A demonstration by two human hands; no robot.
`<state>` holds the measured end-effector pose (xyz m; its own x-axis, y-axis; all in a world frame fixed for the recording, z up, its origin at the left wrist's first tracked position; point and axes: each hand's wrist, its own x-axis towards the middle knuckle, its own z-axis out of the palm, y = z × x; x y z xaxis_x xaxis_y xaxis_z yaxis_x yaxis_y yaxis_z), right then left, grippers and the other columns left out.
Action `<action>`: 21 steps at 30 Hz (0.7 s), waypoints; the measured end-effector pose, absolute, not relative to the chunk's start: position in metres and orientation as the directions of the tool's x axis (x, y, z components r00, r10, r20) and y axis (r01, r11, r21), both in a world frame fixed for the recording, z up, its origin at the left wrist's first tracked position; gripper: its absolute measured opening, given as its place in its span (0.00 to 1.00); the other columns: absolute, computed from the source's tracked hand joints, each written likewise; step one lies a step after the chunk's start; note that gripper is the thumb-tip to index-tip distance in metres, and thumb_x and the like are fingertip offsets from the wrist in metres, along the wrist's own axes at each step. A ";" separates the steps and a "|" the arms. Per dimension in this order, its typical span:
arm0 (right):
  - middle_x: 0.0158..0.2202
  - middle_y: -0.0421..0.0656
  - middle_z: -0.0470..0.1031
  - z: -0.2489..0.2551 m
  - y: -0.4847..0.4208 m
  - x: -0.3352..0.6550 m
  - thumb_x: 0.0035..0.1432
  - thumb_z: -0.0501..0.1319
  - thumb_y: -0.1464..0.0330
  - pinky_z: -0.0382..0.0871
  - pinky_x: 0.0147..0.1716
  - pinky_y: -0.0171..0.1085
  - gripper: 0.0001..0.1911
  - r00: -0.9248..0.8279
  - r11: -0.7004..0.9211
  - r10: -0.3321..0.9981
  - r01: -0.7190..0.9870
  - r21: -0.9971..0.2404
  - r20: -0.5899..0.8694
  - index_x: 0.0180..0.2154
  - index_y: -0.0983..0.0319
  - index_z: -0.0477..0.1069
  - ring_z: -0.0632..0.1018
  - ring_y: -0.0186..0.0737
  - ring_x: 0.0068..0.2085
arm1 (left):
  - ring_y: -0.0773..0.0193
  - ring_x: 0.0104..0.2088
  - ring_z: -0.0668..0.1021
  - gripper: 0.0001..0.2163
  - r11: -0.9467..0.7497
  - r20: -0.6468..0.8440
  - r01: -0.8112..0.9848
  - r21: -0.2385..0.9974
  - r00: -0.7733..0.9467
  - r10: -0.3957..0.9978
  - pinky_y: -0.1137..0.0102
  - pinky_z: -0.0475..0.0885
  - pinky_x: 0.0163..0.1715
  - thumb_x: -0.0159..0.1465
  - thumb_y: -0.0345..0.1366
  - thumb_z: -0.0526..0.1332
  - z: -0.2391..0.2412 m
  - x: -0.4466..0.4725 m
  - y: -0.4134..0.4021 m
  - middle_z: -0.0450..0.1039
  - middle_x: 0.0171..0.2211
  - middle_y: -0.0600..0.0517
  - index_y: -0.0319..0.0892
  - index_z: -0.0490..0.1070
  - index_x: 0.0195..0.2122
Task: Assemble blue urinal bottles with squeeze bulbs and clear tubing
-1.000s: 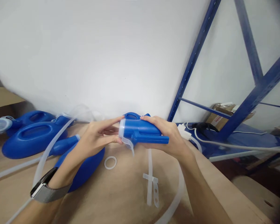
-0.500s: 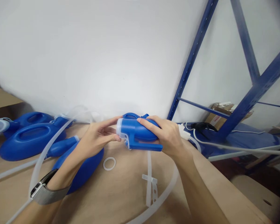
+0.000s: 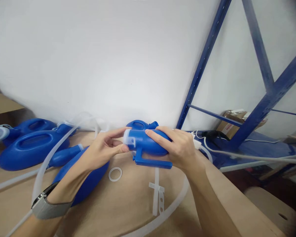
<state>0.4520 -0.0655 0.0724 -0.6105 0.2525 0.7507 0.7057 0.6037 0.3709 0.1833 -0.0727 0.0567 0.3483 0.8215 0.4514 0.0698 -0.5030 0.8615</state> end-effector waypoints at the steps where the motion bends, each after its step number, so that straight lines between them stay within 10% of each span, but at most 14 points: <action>1: 0.47 0.46 0.84 0.072 -0.066 0.452 0.63 0.65 0.47 0.71 0.31 0.40 0.26 -0.597 0.615 0.275 0.712 0.339 0.754 0.57 0.50 0.79 0.82 0.44 0.35 | 0.55 0.36 0.85 0.27 -0.524 0.472 0.081 0.848 0.334 0.816 0.67 0.83 0.34 0.61 0.43 0.74 0.056 0.183 -0.074 0.84 0.44 0.47 0.45 0.77 0.61; 21: 0.47 0.45 0.82 0.049 -0.035 0.434 0.46 0.76 0.54 0.78 0.45 0.45 0.33 -0.438 0.793 0.603 0.238 -0.561 0.666 0.52 0.57 0.72 0.83 0.50 0.46 | 0.56 0.40 0.82 0.34 -0.758 0.720 0.573 0.312 0.377 0.582 0.63 0.80 0.43 0.62 0.54 0.70 0.070 0.178 -0.090 0.82 0.47 0.46 0.46 0.70 0.66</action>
